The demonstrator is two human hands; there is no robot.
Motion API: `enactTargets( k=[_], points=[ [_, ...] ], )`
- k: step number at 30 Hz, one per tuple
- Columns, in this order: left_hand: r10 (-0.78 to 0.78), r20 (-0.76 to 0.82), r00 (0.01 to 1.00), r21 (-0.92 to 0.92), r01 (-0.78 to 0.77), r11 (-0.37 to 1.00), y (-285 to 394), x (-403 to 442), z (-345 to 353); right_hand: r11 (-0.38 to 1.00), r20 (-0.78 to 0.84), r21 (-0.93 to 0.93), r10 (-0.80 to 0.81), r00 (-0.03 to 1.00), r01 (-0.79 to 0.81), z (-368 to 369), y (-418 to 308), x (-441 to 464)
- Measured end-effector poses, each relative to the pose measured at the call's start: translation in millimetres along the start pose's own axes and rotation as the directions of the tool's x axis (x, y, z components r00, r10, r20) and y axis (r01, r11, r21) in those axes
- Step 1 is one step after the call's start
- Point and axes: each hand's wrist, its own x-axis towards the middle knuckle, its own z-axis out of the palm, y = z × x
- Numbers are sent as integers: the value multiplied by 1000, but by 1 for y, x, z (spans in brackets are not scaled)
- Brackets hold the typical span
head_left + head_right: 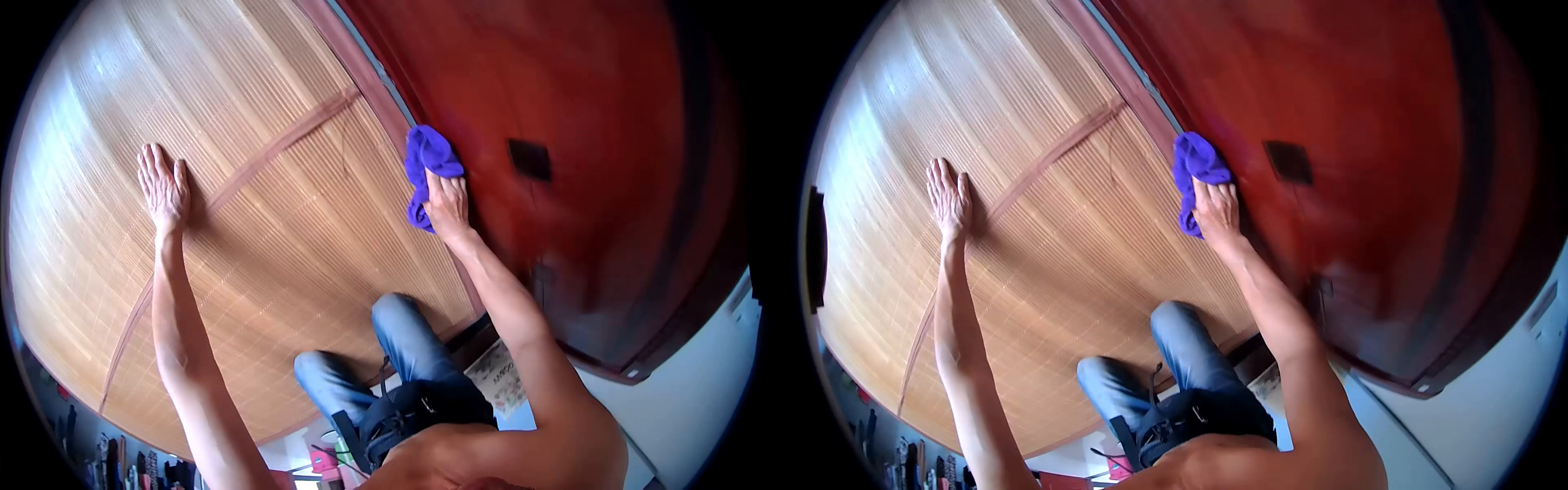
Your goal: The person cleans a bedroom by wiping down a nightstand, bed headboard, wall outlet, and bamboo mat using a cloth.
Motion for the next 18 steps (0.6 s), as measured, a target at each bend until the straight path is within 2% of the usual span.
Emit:
enactTargets(
  k=[1,3,7,8,9,10,11,12,13,14,15,16,17,18],
  points=[
    [-2,26,1000,-12,2,1000,5,-16,-4,999,44,22,45,998,-46,-5,4,-28],
    [20,-4,1000,-36,-20,999,15,-43,-5,994,25,-8,108,994,-108,2,17,-84],
    [35,106,994,-28,-33,999,21,-92,-14,967,126,8,250,960,-253,-8,23,-185],
    [22,149,989,-4,-22,1000,25,-102,-16,951,196,33,294,935,-306,-15,24,-205],
    [3,160,987,29,-8,1000,28,-112,-19,934,197,7,349,916,-358,-1,33,-230],
    [14,175,984,-21,-10,1000,30,-128,-21,838,366,31,498,786,-545,0,37,-262],
    [-13,253,967,-4,15,1000,36,-144,-27,810,392,-40,551,737,-585,-8,39,-291],
    [2,292,956,-21,5,1000,40,-152,-31,822,309,-104,561,768,-560,-12,41,-319],
    [7,326,945,-21,0,1000,44,-163,-35,651,365,-181,740,564,-737,-2,60,-359],
    [34,413,910,45,-58,997,51,-172,-44,343,412,-80,866,282,-936,-4,79,-400],
    [33,397,917,-58,-10,998,52,-191,-42,46,358,-242,933,-45,-969,-46,65,-388],
    [10,365,931,-213,73,974,56,-206,-42,94,313,-277,950,2,-956,-52,72,-408],
    [-71,468,881,-375,270,887,77,-213,-60,129,264,-330,964,40,-935,-59,83,-430],
    [-97,651,753,-557,560,613,101,-218,-85,223,360,-97,917,174,-970,-71,82,-421]
  ],
)
